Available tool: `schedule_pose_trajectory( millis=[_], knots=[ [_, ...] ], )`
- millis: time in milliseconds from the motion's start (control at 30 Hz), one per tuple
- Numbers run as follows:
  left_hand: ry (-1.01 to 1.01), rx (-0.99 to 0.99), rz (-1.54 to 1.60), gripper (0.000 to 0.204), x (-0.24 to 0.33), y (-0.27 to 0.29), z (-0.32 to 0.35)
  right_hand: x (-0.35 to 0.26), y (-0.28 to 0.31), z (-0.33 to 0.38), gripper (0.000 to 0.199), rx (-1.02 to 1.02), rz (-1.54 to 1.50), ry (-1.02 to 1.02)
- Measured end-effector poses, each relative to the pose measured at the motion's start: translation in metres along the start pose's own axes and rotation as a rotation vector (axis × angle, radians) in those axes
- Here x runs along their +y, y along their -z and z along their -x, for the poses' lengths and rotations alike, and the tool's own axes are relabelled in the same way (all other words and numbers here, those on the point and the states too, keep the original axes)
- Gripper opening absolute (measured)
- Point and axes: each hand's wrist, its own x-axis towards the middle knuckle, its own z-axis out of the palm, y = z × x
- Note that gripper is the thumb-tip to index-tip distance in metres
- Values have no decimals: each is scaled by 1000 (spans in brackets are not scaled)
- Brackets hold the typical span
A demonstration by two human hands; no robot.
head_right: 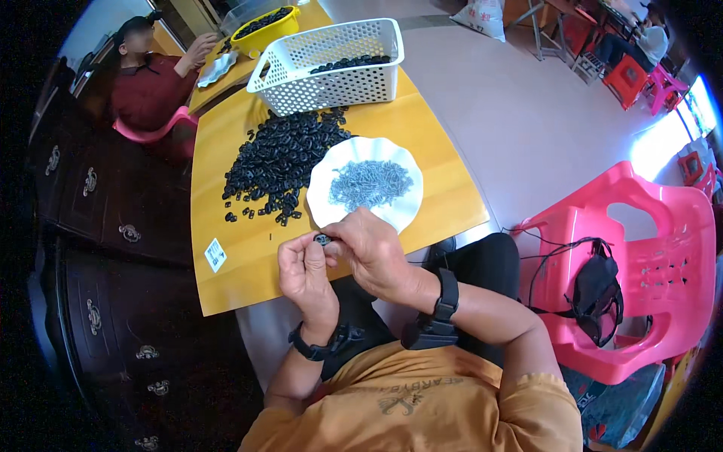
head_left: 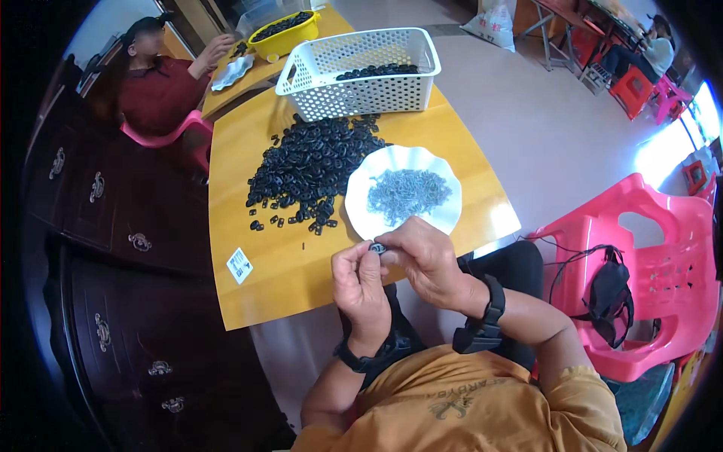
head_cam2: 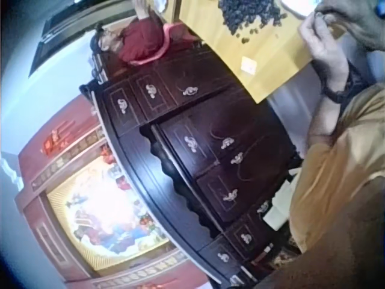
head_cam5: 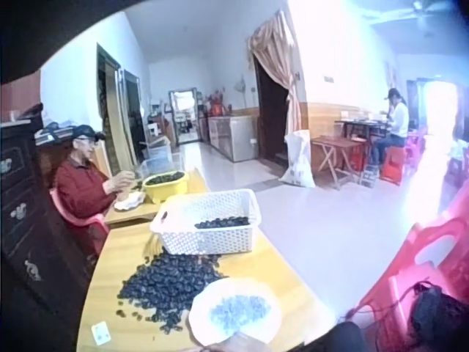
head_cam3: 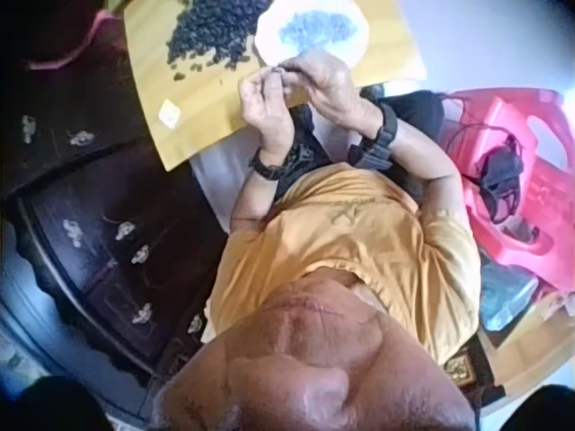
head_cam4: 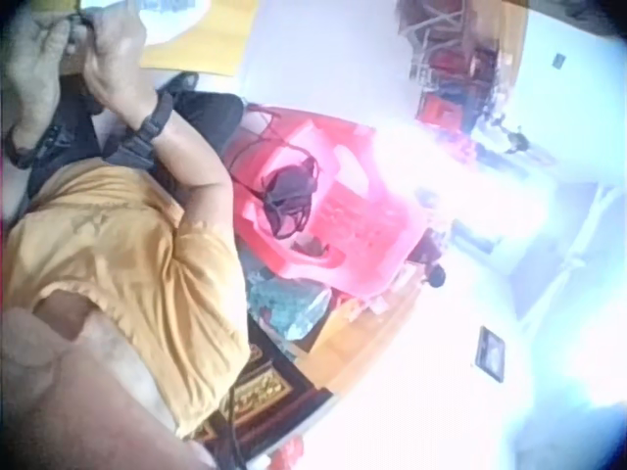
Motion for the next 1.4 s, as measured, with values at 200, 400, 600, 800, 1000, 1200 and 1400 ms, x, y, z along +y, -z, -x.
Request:
schedule_pose_trajectory(
  millis=[200,400,600,800,1000,1200,1400],
  knots=[
    [-105,74,4,8,-14,-5,0,3,-8,2,19,39,-12,35],
    [77,-86,-94,19,-9,12,-21,10,6,-17,10,-158,-212,-486],
    [-27,116,-564,11,-32,118,-87,92,64,-151,21,-29,135,-285],
    [-119,-84,-1006,16,-34,139,-132,129,103,-246,23,146,787,78],
    [-129,-190,-1300,17,-51,138,-154,140,72,-208,24,-30,667,146],
    [-327,-270,-1317,7,-63,135,-159,76,36,-115,12,-179,434,10],
    [-346,-273,-1361,11,-60,133,-153,56,47,-58,10,-248,309,-192]
  ],
)
